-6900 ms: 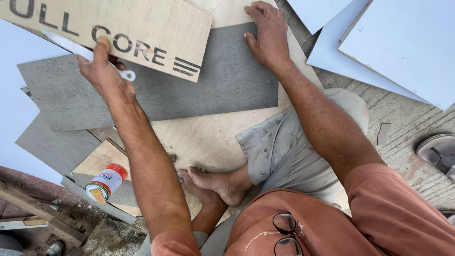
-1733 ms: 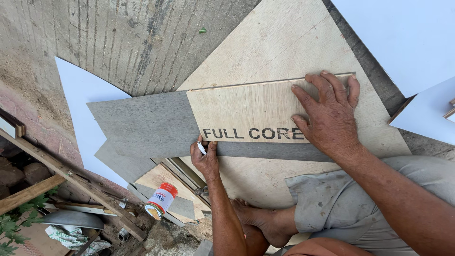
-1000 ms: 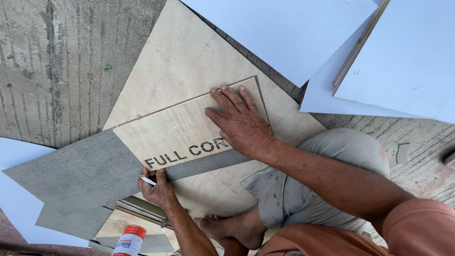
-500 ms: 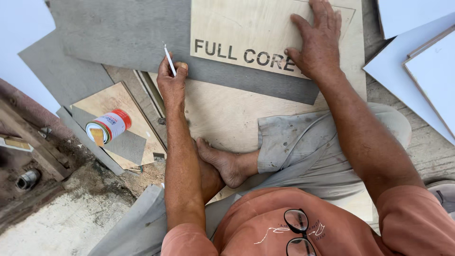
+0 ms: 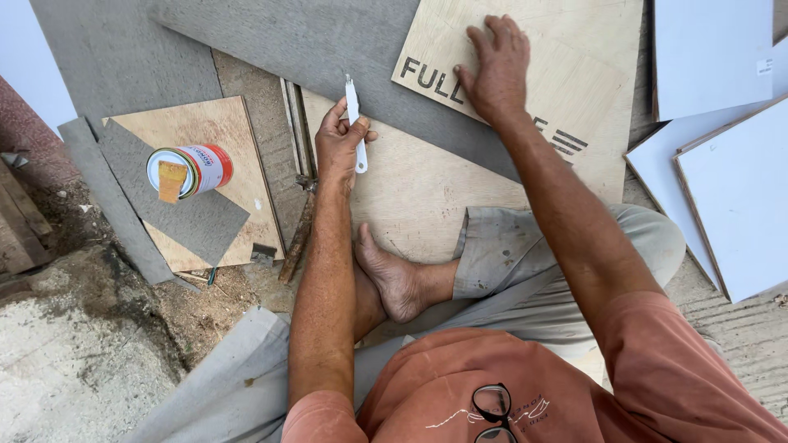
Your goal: The person sits on the ground arranging plywood sheets and gray board pieces, then holds a stencil board reading 'FULL CORE' over a plywood sheet and traces the stencil letters with a white marker, repositioning the stencil and boards to mark the plywood surface.
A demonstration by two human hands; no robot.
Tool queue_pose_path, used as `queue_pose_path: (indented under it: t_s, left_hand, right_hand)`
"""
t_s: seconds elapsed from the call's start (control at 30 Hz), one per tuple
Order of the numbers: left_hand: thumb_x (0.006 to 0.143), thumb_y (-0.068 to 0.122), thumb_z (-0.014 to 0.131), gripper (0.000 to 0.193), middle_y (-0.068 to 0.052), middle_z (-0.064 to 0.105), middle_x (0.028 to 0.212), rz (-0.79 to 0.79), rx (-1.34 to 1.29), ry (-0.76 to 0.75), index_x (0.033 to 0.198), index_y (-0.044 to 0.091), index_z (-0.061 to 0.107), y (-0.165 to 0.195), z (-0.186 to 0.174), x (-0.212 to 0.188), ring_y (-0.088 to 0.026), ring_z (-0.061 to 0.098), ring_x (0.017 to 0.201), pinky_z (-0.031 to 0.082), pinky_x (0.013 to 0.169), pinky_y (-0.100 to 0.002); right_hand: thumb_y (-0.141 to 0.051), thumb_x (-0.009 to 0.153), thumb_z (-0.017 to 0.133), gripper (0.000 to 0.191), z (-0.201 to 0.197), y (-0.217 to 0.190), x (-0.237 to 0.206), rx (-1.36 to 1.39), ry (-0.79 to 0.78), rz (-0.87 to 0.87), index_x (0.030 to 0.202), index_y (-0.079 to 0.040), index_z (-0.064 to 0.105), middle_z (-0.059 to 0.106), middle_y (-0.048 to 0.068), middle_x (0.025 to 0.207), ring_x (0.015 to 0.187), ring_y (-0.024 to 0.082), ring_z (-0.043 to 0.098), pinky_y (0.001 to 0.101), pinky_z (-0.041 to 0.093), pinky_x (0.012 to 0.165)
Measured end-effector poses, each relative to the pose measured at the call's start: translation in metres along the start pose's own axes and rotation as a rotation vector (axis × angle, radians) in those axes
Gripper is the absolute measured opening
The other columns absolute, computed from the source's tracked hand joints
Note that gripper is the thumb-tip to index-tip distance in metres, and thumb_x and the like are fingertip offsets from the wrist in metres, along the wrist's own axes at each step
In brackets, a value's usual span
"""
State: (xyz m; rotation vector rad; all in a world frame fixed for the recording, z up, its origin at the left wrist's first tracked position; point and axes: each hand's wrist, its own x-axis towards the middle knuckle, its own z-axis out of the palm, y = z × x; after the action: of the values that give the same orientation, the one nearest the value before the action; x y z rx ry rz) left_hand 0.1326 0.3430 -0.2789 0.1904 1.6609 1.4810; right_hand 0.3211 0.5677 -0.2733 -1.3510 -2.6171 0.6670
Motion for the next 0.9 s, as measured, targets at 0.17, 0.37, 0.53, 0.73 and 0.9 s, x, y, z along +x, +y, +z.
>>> queue_pose_path:
  t_s: [0.17, 0.37, 0.53, 0.73, 0.9]
  left_hand:
    - [0.095, 0.019, 0.07, 0.036, -0.007, 0.075, 0.086, -0.101, 0.395, -0.022, 0.123, -0.003, 0.064, 0.031, 0.001, 0.025, -0.008, 0.074, 0.072, 0.06, 0.051, -0.02]
    - [0.107, 0.035, 0.046, 0.039, -0.011, 0.069, 0.078, 0.144, 0.955, -0.163, 0.108, 0.003, 0.068, 0.05, 0.039, 0.1, -0.023, 0.066, 0.068, 0.053, 0.064, -0.044]
    - [0.106, 0.036, 0.045, 0.041, -0.016, 0.069, 0.097, 0.318, 1.094, -0.129, 0.106, 0.002, 0.068, 0.048, 0.09, 0.138, -0.031, 0.068, 0.091, 0.055, 0.077, -0.05]
    - [0.092, 0.014, 0.053, 0.03, -0.019, 0.07, 0.111, 0.36, 1.047, -0.082, 0.118, 0.007, 0.066, 0.047, 0.103, 0.148, -0.039, 0.071, 0.097, 0.057, 0.081, -0.052]
    - [0.098, 0.015, 0.053, 0.024, -0.018, 0.073, 0.104, 0.425, 1.155, -0.154, 0.117, 0.003, 0.063, 0.048, 0.109, 0.147, -0.038, 0.073, 0.093, 0.057, 0.082, -0.051]
  right_hand:
    - [-0.048, 0.102, 0.071, 0.064, 0.018, -0.042, 0.008, -0.034, 0.12, 0.011, 0.15, -0.011, 0.052, 0.036, 0.02, 0.153, 0.147, 0.042, 0.026, 0.0614, 0.013, 0.125]
    - [-0.044, 0.108, 0.064, 0.062, 0.035, -0.042, 0.01, -0.175, 0.104, -0.013, 0.156, -0.012, 0.043, 0.032, 0.02, 0.154, 0.15, 0.04, 0.022, 0.061, 0.012, 0.128]
    - [-0.044, 0.105, 0.065, 0.066, 0.046, -0.03, 0.013, -0.229, 0.106, -0.017, 0.157, -0.012, 0.041, 0.032, 0.019, 0.154, 0.15, 0.04, 0.022, 0.0623, 0.011, 0.126]
    - [-0.046, 0.107, 0.063, 0.066, 0.052, -0.022, 0.012, -0.25, 0.106, -0.019, 0.158, -0.012, 0.041, 0.032, 0.019, 0.155, 0.151, 0.04, 0.021, 0.0636, 0.01, 0.126]
    - [-0.046, 0.106, 0.063, 0.065, 0.053, -0.02, 0.012, -0.242, 0.105, -0.021, 0.157, -0.012, 0.042, 0.031, 0.02, 0.155, 0.15, 0.04, 0.021, 0.0637, 0.01, 0.125]
